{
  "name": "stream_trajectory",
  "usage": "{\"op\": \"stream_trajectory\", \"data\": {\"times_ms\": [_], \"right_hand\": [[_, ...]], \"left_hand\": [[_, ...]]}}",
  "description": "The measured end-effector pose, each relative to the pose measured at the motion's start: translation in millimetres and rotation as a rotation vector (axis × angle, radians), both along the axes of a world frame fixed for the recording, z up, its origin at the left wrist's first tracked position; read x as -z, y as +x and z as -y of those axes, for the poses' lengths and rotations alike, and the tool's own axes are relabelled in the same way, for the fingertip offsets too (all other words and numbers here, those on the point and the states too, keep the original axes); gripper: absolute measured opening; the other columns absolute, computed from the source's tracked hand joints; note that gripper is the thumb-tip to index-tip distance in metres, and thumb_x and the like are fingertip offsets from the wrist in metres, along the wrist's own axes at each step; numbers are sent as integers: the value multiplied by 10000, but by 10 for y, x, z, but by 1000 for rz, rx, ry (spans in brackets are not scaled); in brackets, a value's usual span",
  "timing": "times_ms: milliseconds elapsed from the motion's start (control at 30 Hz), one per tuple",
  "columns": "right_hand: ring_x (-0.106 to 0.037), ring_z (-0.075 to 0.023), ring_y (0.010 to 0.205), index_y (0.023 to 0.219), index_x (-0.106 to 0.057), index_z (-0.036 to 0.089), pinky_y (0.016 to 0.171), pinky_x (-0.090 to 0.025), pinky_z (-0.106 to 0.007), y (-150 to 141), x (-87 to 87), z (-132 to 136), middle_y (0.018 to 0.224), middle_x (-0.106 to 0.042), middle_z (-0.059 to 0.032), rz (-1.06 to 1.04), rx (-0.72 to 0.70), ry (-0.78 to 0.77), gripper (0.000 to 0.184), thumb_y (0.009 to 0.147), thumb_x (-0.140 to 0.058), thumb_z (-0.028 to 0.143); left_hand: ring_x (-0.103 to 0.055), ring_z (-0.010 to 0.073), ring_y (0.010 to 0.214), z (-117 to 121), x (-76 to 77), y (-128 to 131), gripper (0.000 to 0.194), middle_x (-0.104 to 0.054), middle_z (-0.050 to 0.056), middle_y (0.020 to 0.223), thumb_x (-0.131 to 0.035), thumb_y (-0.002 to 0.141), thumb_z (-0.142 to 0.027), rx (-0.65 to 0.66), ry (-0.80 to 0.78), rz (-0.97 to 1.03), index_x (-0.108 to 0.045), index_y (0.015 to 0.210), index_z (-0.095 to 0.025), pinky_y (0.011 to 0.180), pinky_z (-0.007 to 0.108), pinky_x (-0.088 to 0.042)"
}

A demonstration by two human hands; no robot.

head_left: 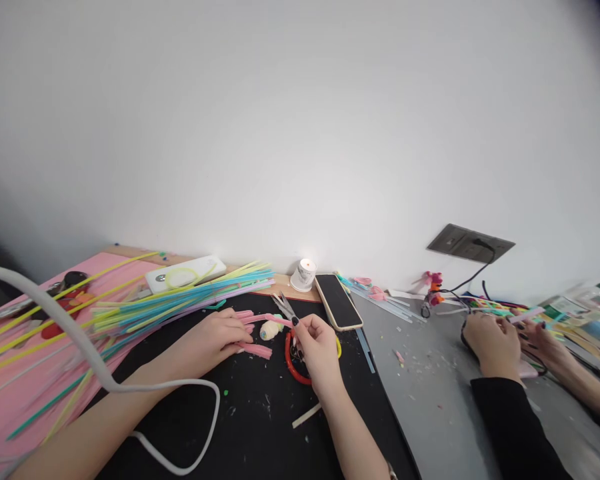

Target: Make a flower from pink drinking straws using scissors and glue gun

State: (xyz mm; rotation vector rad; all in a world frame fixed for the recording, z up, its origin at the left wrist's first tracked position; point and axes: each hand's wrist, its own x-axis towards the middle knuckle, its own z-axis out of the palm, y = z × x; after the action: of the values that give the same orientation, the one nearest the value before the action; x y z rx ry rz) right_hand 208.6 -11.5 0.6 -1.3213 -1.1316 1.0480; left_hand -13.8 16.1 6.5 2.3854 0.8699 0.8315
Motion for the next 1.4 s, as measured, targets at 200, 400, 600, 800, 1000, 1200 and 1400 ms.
{"op": "stream_trajectory", "data": {"times_ms": [200,400,600,800,1000,1200,1400], "right_hand": [[-339,-52,356,641,-546,180,352,-246,-179,-47,-57,25,472,-518,58,-144,-62,-21,259,730,-670,390],[-396,-46,312,638,-562,166,320,-296,-167,-94,-60,27,485,-594,29,-188,-141,-21,274,701,-707,389],[-409,-49,286,634,-538,171,298,-287,-160,-118,-24,23,462,-598,32,-159,-105,-52,300,702,-704,411],[-405,-52,277,641,-522,181,288,-286,-165,-121,-12,20,463,-603,34,-164,-87,-46,313,684,-719,420],[-414,-58,294,667,-522,185,312,-295,-170,-130,-15,37,470,-605,36,-143,-99,-33,277,703,-711,385],[-478,-70,395,733,-566,177,404,-401,-185,-82,-17,18,597,-641,11,-357,-104,-5,271,766,-676,423],[-531,-80,456,822,-610,165,472,-468,-194,-50,-19,4,638,-653,-3,-530,-156,-36,268,741,-741,384]], "left_hand": [[-614,221,1134,63,-55,39,243,-731,46,1058,-496,895,-234,-124,-92,29,-733,949,-256,965,342,-482],[-609,266,1161,74,73,138,147,-750,58,1069,-654,788,-327,-240,-521,398,-720,853,-212,953,369,-515],[-496,270,1279,82,102,179,167,-733,45,1105,-689,748,-282,-201,-621,480,-761,890,-234,1058,415,-431],[-534,274,1245,98,60,188,158,-755,26,1038,-714,736,-287,-184,-572,440,-773,880,-261,1098,457,-380],[-520,285,1258,115,46,203,123,-763,32,1015,-719,721,-288,-232,-555,439,-774,825,-254,1063,450,-426],[-528,279,1252,92,54,175,114,-761,22,1029,-686,738,-266,-252,-574,468,-773,810,-255,1078,441,-404],[-553,283,1226,87,62,160,125,-757,29,1044,-688,747,-286,-267,-569,472,-774,832,-256,1062,439,-422]]}}
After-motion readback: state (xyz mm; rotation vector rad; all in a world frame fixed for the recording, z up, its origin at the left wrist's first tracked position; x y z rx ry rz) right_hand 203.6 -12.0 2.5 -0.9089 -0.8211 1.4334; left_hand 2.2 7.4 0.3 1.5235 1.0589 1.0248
